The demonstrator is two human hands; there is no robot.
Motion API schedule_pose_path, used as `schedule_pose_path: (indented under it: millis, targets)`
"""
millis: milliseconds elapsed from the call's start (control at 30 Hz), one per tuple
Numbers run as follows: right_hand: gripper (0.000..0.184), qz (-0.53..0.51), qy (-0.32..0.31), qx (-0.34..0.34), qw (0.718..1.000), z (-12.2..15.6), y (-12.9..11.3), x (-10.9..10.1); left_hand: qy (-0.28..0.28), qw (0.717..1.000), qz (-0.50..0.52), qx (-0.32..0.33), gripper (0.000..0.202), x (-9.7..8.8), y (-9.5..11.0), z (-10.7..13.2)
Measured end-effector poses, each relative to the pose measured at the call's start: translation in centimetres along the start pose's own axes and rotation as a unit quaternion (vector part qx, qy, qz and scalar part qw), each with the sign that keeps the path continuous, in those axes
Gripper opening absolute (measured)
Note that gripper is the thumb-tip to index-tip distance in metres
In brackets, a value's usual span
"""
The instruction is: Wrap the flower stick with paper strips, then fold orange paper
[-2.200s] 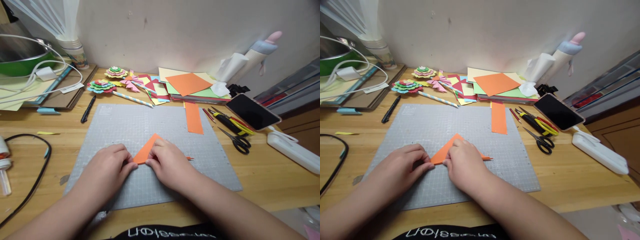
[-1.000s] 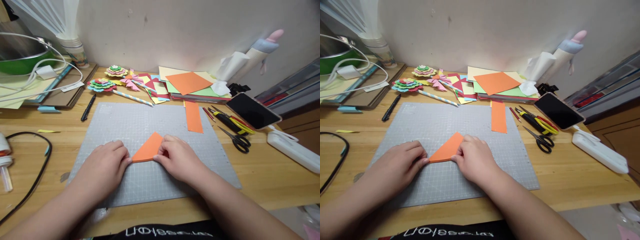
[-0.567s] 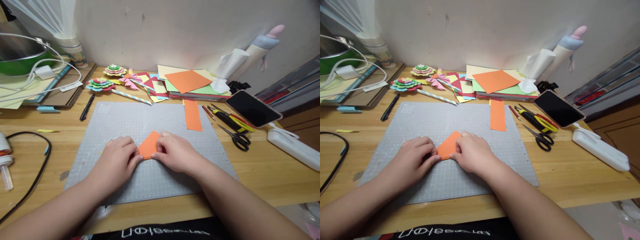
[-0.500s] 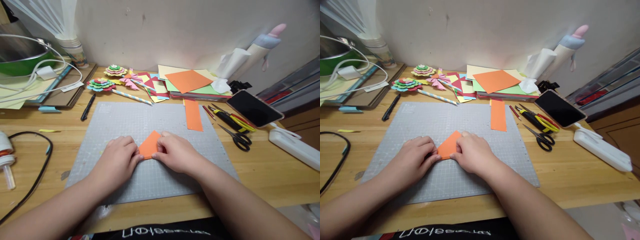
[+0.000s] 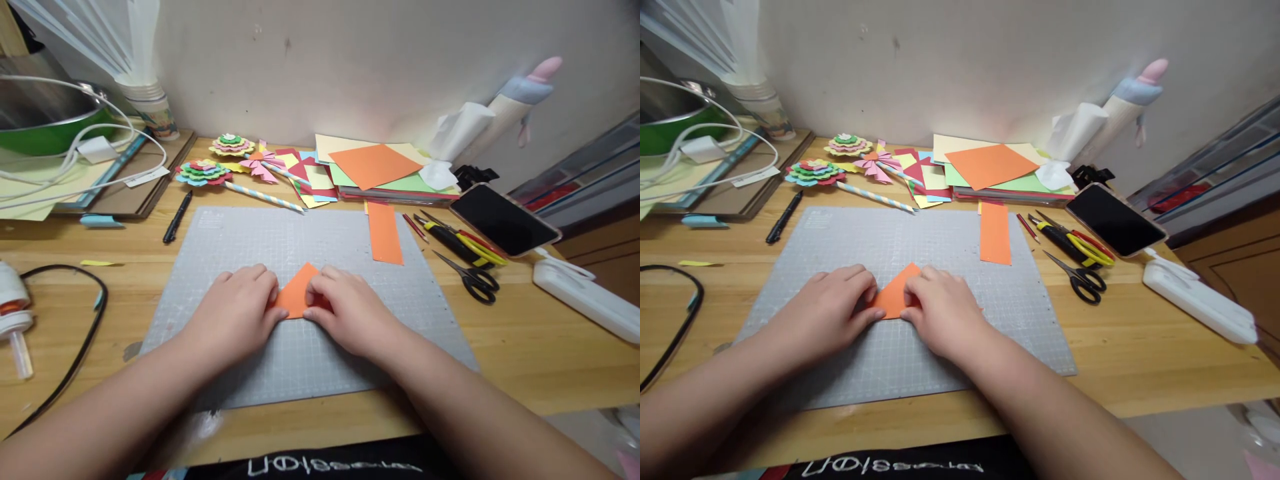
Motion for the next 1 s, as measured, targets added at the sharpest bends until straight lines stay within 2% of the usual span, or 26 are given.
schedule_pose_path:
  millis: [67, 133, 233, 333, 467, 533, 600, 667, 733, 800, 867, 1000]
  targets:
    - [0.003, 0.026, 0.056, -0.064, 0.996, 1.5, -1.2, 0.0, -0.001, 1.000, 0.024, 0.001, 0.021, 0.0, -0.3, -0.1]
    - [0.015, 0.055, 0.096, -0.139, 0.984, 3.4, -2.4, 0.5, -0.001, 0.999, 0.047, 0.005, 0.024, 0.0, -0.4, -0.3]
    - [0.028, 0.051, 0.104, -0.206, 0.972, 5.8, -3.3, 1.8, 0.011, 0.997, 0.070, 0.013, 0.026, 0.0, -0.6, -0.4]
    - [0.037, 0.051, 0.098, -0.212, 0.971, 6.6, -3.0, 2.6, 0.010, 0.996, 0.087, 0.020, 0.026, 0.1, -1.0, -0.6]
    - [0.048, 0.062, 0.059, -0.205, 0.975, 6.1, -2.7, 2.6, -0.015, 0.991, 0.129, 0.030, 0.019, 0.2, -2.1, -0.9]
    - [0.050, 0.052, 0.029, -0.183, 0.981, 5.5, -2.7, 2.3, -0.023, 0.985, 0.168, 0.029, 0.011, 0.2, -2.3, -0.8]
    - [0.049, 0.034, 0.002, -0.151, 0.988, 4.9, -2.6, 2.0, -0.003, 0.982, 0.186, 0.022, 0.004, -0.2, -2.0, -0.2]
    - [0.044, 0.019, -0.020, -0.121, 0.992, 4.5, -2.4, 1.9, 0.053, 0.989, 0.137, 0.029, 0.014, -0.8, -0.8, 0.7]
    - [0.038, 0.007, -0.029, -0.102, 0.994, 4.3, -2.3, 1.9, 0.107, 0.993, 0.015, 0.053, 0.020, -1.3, 1.4, 2.0]
    - [0.035, -0.002, -0.020, -0.093, 0.996, 4.3, -2.1, 1.9, 0.131, 0.985, -0.090, 0.063, 0.021, -0.8, 3.5, 3.3]
    - [0.034, -0.011, -0.001, -0.093, 0.996, 4.4, -2.0, 1.8, 0.156, 0.972, -0.150, 0.091, 0.023, 0.0, 5.3, 4.4]
    - [0.041, -0.025, 0.022, -0.102, 0.994, 4.9, -1.9, 2.1, 0.188, 0.958, -0.196, 0.094, 0.032, 1.3, 6.0, 5.6]
Point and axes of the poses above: each hand's wrist, its own z-axis away from the middle knuckle, its own x-axis out of the palm, y = z × x, the point moved 7 cm from there along -z, towards the middle knuckle, and after that the axes turned 13 degrees about x, right-handed, at the moved point
